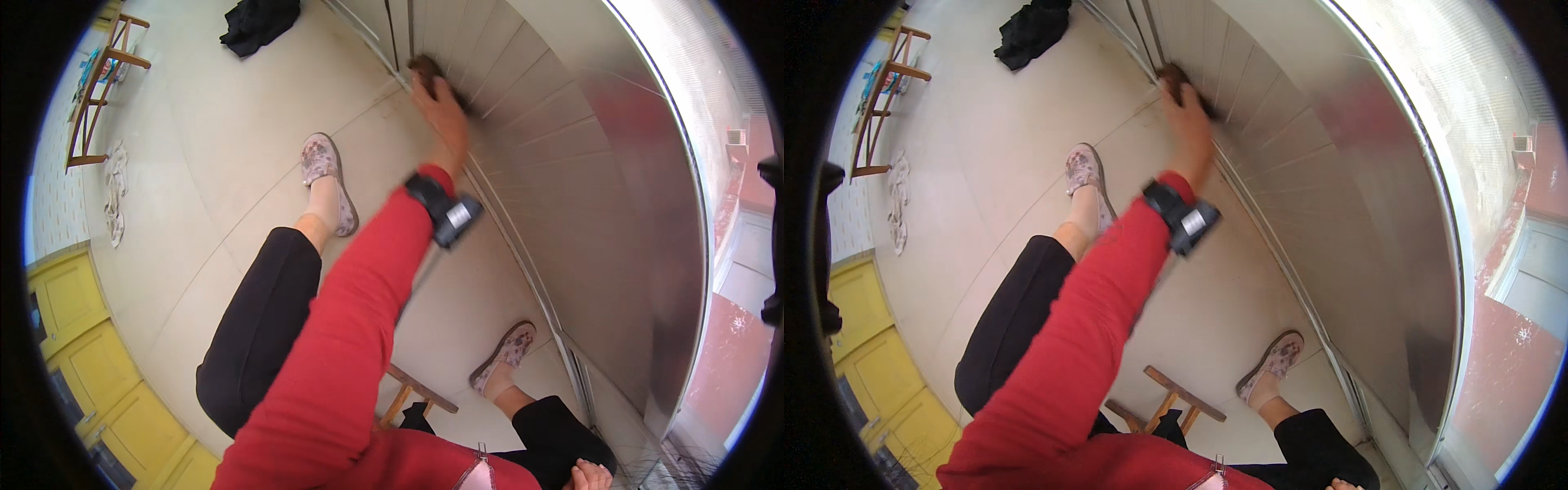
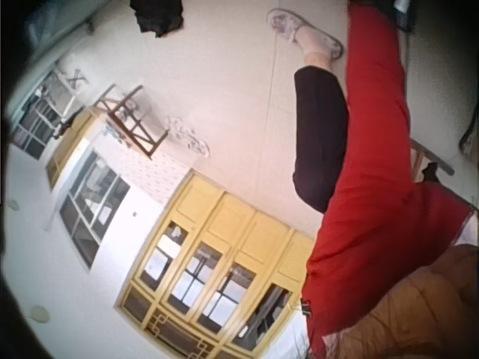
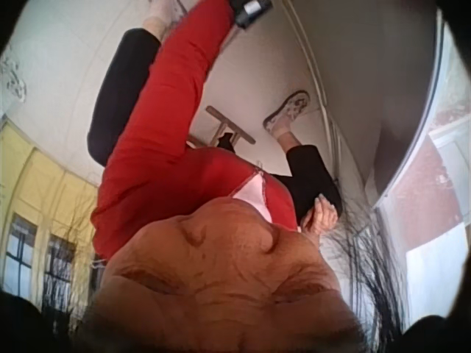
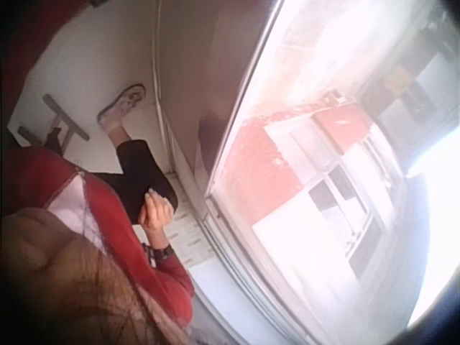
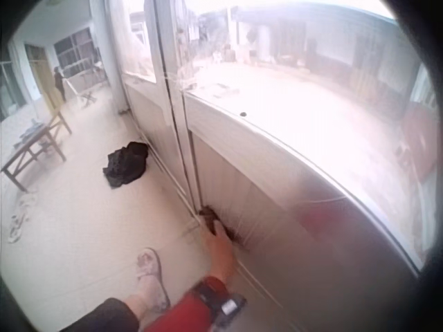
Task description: The person wipes the interior surfaces of a glass-enclosed balcony or sunroom using a brown cloth. They clean the window frame, sill, and adjacent wall panels in a repetitive wiping motion.
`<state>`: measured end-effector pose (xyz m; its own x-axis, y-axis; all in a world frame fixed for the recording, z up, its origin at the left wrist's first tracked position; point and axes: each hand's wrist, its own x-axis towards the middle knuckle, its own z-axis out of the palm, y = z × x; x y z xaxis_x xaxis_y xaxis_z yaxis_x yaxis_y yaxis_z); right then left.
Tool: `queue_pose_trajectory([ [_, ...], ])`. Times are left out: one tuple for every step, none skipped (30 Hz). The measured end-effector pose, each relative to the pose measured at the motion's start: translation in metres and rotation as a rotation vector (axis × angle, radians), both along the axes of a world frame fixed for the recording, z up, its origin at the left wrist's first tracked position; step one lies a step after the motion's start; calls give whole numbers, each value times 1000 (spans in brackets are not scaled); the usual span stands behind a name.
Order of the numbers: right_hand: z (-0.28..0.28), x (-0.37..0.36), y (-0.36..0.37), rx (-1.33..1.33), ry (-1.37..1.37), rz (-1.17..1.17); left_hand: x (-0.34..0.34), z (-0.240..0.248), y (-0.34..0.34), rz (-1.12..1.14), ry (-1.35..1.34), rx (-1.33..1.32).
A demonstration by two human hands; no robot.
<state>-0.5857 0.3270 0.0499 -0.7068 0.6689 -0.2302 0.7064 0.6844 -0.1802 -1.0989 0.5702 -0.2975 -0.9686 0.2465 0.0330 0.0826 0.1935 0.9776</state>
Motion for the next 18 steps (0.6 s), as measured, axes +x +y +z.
queue_pose_trajectory([
  [0,-1,1,-11,-15,0,-35,-26,10,14,-148,275],
  [1,-1,1,-25,-30,0,-59,-51,13,24,-146,293],
  [1,-2,2,-22,-24,3,-71,-75,14,21,-292,219],
  [1,-3,3,-19,-16,6,-67,-96,12,14,-152,145],
  [2,-3,3,-13,-8,8,-52,-111,6,-2,-81,28],
  [2,-3,3,-20,-3,6,-31,-121,-1,-36,-31,-117],
  [3,-3,3,-22,-4,3,-3,-124,-9,-30,-39,-69],
  [3,-3,3,-29,-5,3,29,-122,-18,-45,-74,-47],
  [3,-2,2,-35,-5,4,64,-114,-28,-30,-85,-39],
  [3,-2,1,-38,-17,3,97,-101,-37,-42,-178,-74],
  [4,-1,0,-40,-30,4,127,-83,-47,-46,-165,-55],
  [4,0,-2,-32,-31,11,153,-60,-55,-89,-299,-122],
  [4,1,-3,-21,-34,17,169,-35,-57,-54,-352,-20],
  [5,1,-5,-11,-37,22,181,-7,-58,-65,-552,-2],
  [6,1,-7,-8,-34,14,187,23,-60,-59,-457,82],
  [6,0,-9,-2,-25,4,189,54,-59,-93,-451,129],
  [7,0,-10,4,-9,-4,195,87,-60,-133,-393,231],
  [8,-1,-11,5,-9,-5,196,118,-61,-177,-269,354],
])
